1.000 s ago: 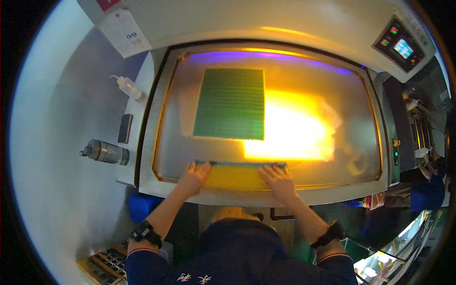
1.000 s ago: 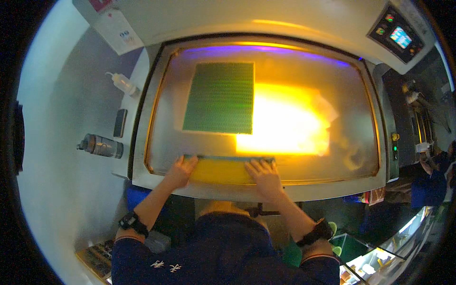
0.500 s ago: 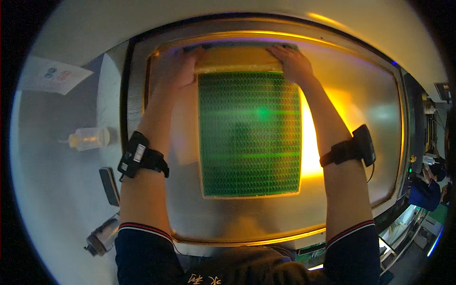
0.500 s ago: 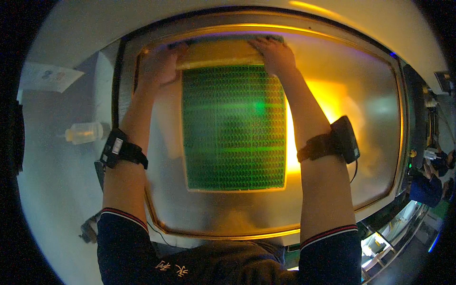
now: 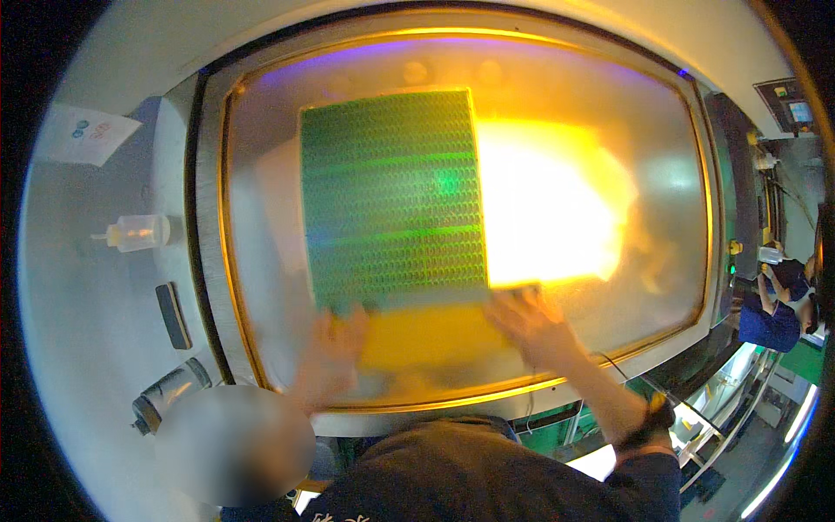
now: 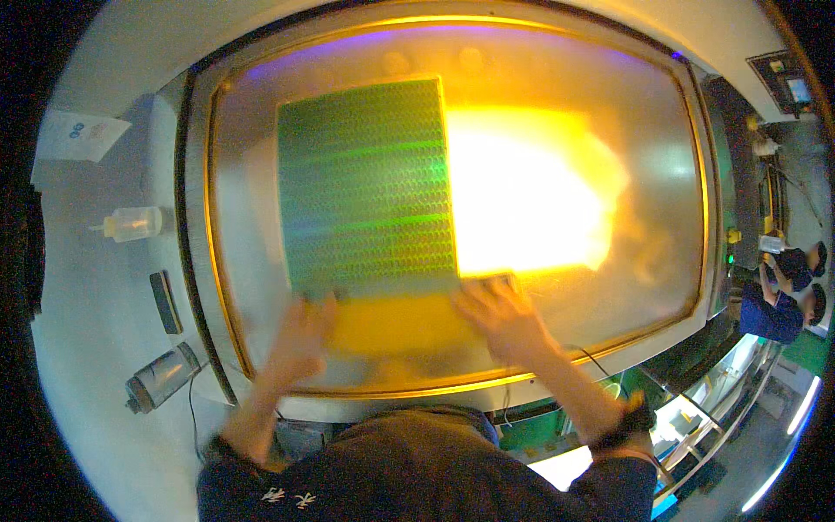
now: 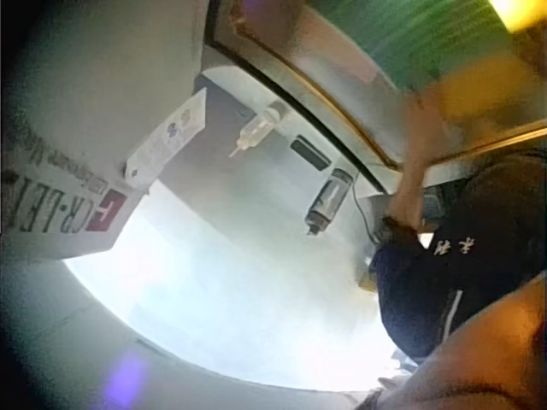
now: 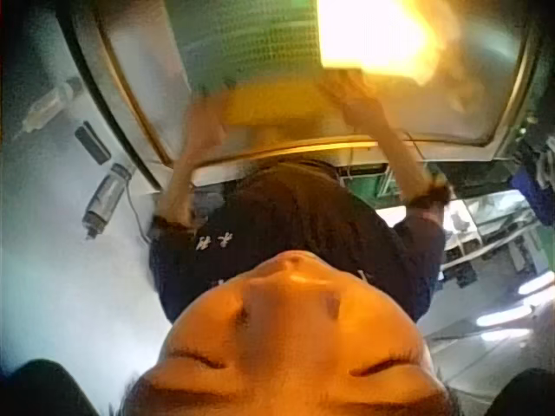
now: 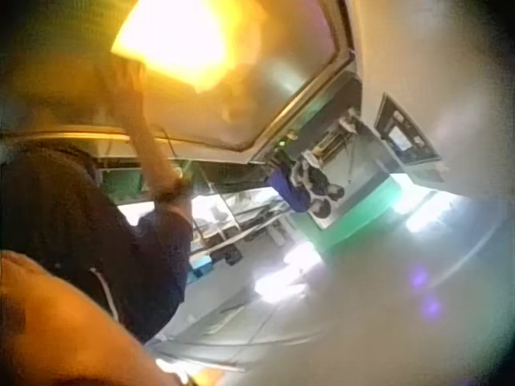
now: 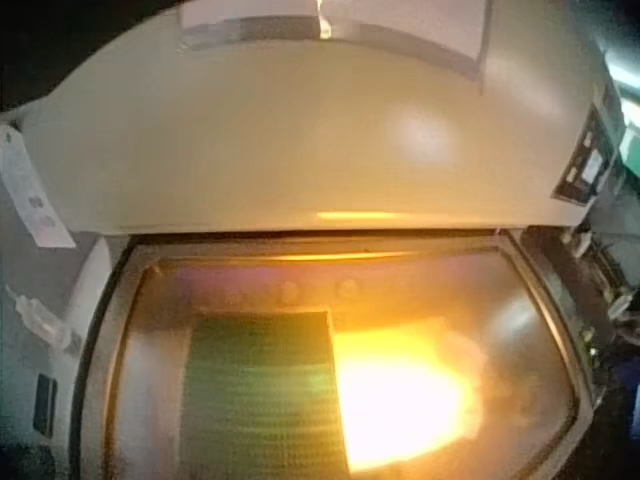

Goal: The recorder is loading green circuit boards into an exposure machine, closing the lid for the process, and unloading them once complete.

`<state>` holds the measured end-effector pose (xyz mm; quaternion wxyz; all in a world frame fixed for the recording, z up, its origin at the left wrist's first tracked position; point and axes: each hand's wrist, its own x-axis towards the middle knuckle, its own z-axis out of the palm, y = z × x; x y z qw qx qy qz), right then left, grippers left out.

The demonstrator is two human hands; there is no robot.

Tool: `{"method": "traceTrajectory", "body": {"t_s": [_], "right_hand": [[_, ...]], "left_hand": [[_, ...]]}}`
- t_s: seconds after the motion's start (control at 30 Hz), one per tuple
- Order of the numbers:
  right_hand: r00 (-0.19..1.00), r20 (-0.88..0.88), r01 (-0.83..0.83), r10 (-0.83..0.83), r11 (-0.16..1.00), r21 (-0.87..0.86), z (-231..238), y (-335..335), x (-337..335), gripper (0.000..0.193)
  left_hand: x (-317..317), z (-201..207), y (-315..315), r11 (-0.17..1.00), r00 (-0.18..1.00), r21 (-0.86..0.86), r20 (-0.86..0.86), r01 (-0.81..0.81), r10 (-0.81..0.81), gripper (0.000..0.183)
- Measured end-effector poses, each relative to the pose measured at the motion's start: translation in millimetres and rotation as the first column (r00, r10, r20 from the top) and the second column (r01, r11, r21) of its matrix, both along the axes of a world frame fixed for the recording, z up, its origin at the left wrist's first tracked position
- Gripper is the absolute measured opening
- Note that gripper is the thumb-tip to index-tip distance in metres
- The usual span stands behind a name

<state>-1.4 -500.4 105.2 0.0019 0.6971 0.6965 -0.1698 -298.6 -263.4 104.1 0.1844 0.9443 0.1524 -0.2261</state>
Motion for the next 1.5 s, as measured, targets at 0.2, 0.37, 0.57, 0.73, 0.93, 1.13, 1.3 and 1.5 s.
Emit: {"method": "traceTrajectory", "body": {"t_s": [0.2, 0.37, 0.57, 0.73, 0.93, 1.13, 1.3, 1.5], "right_hand": [[0.978, -0.073, 0.196, -0.197, 0.98, -0.025, 15, -72, -28, 0.06], [0.958, 0.228, 0.12, -0.172, 0.967, 0.224, -44, 101, 122, 0.058], [0.928, 0.232, 0.225, -0.292, 0.934, 0.277, -79, 270, 269, 0.063], [0.908, 0.287, 0.148, -0.306, 0.874, 0.463, -85, 293, 300, 0.062], [0.951, 0.137, 0.225, -0.278, 0.923, 0.313, -64, 185, 178, 0.059], [1.0, 0.003, 0.024, -0.024, 0.995, -0.1, 13, -105, -21, 0.074], [0.991, -0.012, 0.132, -0.132, 0.985, 0.107, -7, -151, -56, 0.062], [0.976, -0.213, 0.039, -0.043, 0.999, -0.021, 46, -254, -49, 0.058]], "left_hand": [[-7, 7, -75, 0.998, 0.999, 0.059, 0.044, -0.007, 0.004, 0.078], [150, -22, 88, 0.96, 0.968, 0.169, 0.151, -0.224, 0.2, 0.081], [296, -59, 255, 0.899, 0.933, 0.367, 0.342, -0.238, 0.107, 0.071], [326, -29, 270, 0.953, 0.927, 0.162, 0.322, -0.256, 0.195, 0.068], [207, -24, 172, 0.943, 0.972, 0.288, 0.207, -0.167, 0.109, 0.065], [3, 23, -98, 0.997, 0.992, 0.014, -0.106, -0.071, 0.072, 0.086], [-42, 9, -159, 0.997, 0.983, 0.081, 0.183, -0.008, -0.006, 0.077], [-55, 84, -287, 0.957, 0.97, -0.212, 0.097, -0.2, 0.224, 0.058]]}}
